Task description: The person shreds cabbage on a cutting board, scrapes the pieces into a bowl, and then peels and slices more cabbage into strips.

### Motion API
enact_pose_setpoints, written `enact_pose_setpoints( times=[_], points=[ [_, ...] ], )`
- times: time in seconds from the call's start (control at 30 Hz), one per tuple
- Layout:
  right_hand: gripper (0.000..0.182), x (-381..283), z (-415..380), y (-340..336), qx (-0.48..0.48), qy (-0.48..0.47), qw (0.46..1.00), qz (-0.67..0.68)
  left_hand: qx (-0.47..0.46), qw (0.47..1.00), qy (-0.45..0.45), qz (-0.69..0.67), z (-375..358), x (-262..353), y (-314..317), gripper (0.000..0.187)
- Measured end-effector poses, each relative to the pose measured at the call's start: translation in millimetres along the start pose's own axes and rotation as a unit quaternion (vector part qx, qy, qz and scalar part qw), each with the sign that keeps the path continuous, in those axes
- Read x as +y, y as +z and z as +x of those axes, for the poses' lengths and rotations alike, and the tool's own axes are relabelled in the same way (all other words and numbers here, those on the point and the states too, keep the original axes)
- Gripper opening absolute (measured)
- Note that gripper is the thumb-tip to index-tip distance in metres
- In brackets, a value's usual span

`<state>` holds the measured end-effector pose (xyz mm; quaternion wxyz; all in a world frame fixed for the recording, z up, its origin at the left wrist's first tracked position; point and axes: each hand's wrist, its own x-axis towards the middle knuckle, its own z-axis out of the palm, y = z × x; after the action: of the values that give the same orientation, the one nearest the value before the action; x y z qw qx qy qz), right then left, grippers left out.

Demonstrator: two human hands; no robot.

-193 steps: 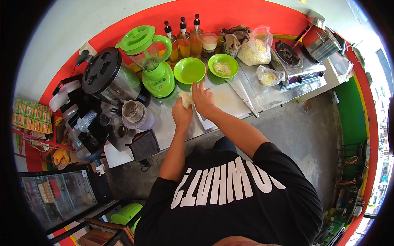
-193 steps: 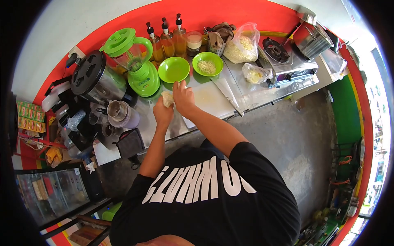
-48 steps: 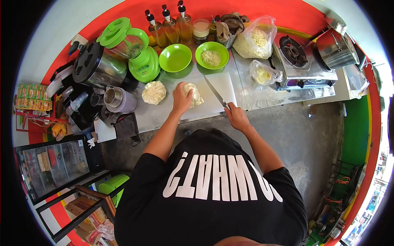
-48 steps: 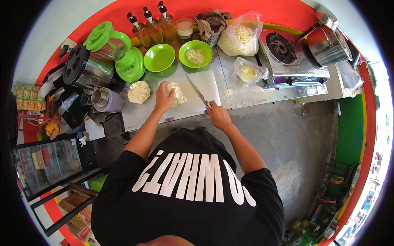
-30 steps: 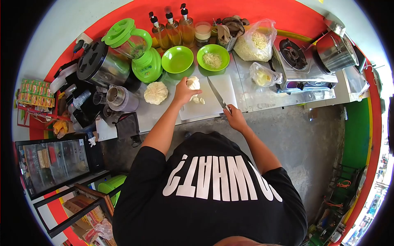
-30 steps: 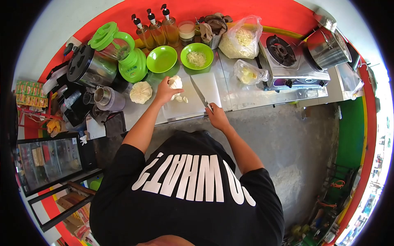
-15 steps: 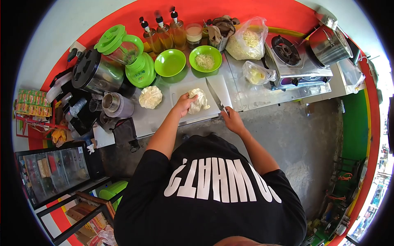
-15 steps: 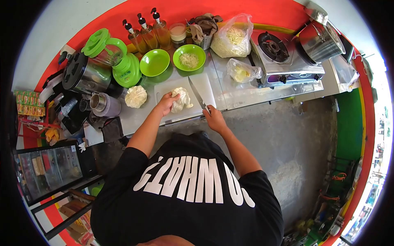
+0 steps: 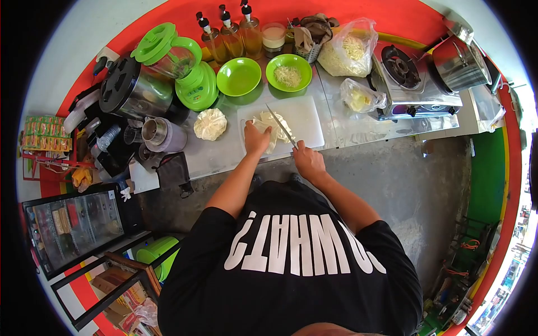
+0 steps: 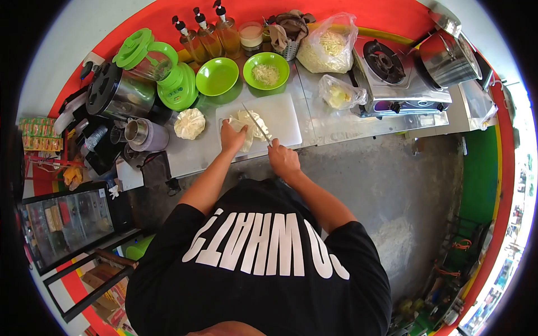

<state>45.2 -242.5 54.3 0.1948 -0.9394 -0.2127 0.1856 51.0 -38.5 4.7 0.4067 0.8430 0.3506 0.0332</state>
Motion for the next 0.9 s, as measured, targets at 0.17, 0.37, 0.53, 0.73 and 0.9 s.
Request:
enact_pose_setpoints(
  times=[0.17,0.37,0.53,0.73,0.9],
  points=[
    [0.031,-4,1,0,0.004,0.025,1.000,-0.003,0.084,0.987,0.010,0.140,-25,27,-12,0.070],
    [0.030,3,5,19,0.001,0.006,1.000,-0.025,-0.005,0.913,0.395,0.102,2,-10,-1,0.030],
    [0.030,-7,6,32,-0.016,0.049,0.999,-0.016,-0.015,0.911,0.369,0.183,-6,-1,2,0.022],
    [0.030,-19,7,36,-0.030,0.088,0.995,-0.032,-0.036,0.889,0.373,0.264,-4,4,5,0.017],
    [0.027,-26,0,32,-0.046,0.116,0.991,-0.058,-0.022,0.895,0.378,0.237,-7,2,8,0.013]
  ],
)
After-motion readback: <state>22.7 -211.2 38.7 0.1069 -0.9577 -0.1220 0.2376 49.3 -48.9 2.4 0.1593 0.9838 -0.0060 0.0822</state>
